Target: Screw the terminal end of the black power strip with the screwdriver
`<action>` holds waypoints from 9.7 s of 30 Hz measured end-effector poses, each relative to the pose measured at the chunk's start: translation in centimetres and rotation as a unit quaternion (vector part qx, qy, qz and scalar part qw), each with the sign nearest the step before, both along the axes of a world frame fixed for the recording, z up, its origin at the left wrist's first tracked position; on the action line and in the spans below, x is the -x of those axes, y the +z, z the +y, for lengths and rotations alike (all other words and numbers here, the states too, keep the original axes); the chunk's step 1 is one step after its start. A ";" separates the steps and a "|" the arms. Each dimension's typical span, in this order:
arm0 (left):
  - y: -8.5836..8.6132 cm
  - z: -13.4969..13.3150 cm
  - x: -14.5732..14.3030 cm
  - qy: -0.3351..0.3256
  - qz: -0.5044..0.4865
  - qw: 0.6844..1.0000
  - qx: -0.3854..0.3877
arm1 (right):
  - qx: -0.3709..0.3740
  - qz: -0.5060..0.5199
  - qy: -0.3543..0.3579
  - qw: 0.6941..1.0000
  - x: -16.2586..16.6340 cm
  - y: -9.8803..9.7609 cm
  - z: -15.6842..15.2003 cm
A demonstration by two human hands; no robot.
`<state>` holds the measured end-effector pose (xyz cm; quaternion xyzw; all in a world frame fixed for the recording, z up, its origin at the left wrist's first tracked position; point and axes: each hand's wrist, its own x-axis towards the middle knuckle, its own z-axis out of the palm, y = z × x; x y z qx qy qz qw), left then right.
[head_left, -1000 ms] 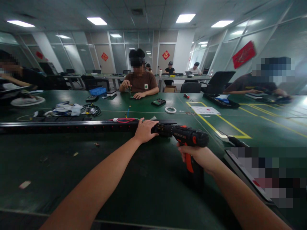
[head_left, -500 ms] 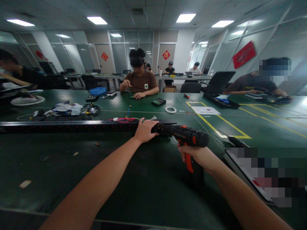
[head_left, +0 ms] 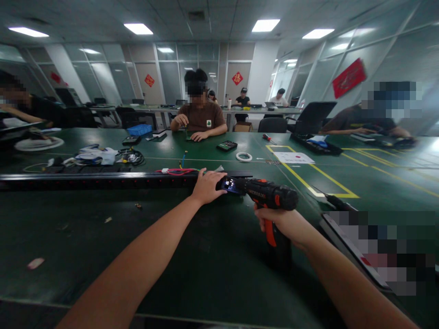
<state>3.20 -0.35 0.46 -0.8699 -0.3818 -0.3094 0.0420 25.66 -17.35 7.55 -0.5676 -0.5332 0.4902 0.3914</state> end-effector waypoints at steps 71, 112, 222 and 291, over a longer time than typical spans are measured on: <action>0.1 0.1 0.0 -0.002 0.001 1.000 0.001 | 0.004 0.001 0.004 1.000 0.0 0.0 -0.2; 0.0 0.2 -0.1 0.001 -0.002 1.000 0.004 | 0.017 0.046 0.002 0.999 -0.5 -0.1 -0.2; -0.2 0.1 -0.2 -0.004 -0.006 1.000 0.010 | 0.005 0.012 -0.013 1.000 0.2 0.1 -0.4; -0.1 0.1 -0.1 0.001 0.002 1.000 0.009 | 0.016 0.015 -0.006 1.000 0.1 0.0 -0.1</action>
